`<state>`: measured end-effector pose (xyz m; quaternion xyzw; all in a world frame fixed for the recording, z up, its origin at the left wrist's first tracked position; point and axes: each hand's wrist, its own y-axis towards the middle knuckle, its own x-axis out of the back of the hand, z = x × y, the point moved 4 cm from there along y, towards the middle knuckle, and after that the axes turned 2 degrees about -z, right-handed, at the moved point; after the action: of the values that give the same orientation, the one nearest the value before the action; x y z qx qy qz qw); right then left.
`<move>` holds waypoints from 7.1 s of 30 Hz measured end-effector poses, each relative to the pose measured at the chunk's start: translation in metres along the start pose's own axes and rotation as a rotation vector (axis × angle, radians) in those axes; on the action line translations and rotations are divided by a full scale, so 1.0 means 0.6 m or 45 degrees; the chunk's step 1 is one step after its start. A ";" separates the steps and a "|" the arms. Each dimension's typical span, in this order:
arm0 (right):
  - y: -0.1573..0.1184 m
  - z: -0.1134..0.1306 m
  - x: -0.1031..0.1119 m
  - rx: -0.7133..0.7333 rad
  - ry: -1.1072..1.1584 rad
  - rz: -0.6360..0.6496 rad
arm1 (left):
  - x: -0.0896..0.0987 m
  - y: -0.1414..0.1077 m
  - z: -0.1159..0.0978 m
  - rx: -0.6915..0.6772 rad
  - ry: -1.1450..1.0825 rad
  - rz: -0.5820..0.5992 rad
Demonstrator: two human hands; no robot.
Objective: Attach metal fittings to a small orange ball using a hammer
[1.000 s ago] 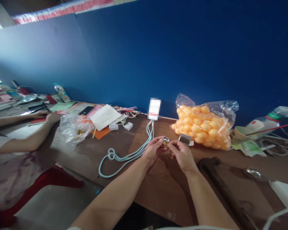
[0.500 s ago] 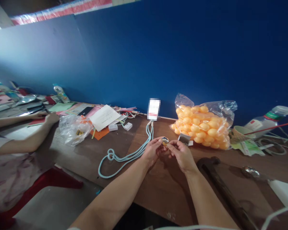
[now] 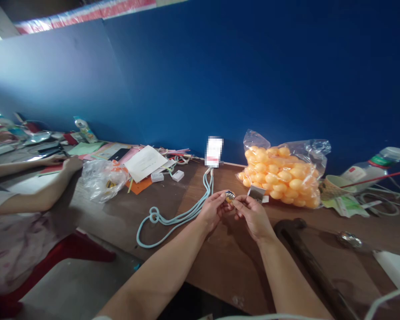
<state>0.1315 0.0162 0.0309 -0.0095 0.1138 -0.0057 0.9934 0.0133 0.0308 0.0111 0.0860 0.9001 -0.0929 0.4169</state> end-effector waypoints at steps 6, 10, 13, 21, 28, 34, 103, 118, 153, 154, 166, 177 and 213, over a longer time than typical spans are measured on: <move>0.000 -0.001 -0.001 0.005 0.027 -0.010 | -0.002 -0.002 -0.001 0.016 -0.024 -0.021; -0.002 0.000 -0.004 0.022 0.008 -0.031 | -0.001 -0.002 -0.001 0.028 -0.044 -0.040; -0.001 -0.001 -0.005 0.033 -0.014 -0.042 | 0.000 -0.001 0.000 0.028 -0.038 -0.045; 0.001 -0.002 -0.005 0.063 -0.033 -0.063 | 0.003 0.002 0.000 -0.003 -0.010 -0.051; 0.003 -0.004 -0.002 0.075 -0.044 -0.075 | 0.006 0.004 0.003 -0.019 0.031 -0.062; 0.004 -0.007 -0.002 0.086 -0.098 -0.054 | 0.001 0.001 -0.002 -0.054 0.033 -0.063; 0.010 -0.012 0.015 0.128 -0.172 -0.017 | 0.004 0.006 0.002 -0.051 0.043 -0.069; 0.011 -0.015 0.016 0.124 -0.168 -0.038 | 0.002 0.004 0.000 -0.047 0.058 -0.076; 0.005 -0.006 0.007 0.077 -0.127 -0.020 | 0.001 0.001 -0.003 -0.089 0.125 -0.093; 0.005 -0.006 0.007 0.073 -0.122 -0.021 | 0.001 0.001 -0.003 -0.096 0.136 -0.092; 0.004 -0.003 0.005 0.086 -0.196 -0.071 | -0.003 -0.005 -0.012 -0.147 0.207 -0.090; 0.008 -0.009 0.010 0.068 -0.202 -0.053 | -0.005 -0.005 -0.013 -0.182 0.233 -0.068; 0.006 -0.011 -0.002 0.081 -0.188 -0.082 | 0.002 -0.001 0.008 0.067 -0.079 -0.029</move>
<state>0.1290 0.0197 0.0245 0.0181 0.0395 -0.0406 0.9982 0.0162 0.0294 0.0073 0.0839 0.8849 -0.1240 0.4410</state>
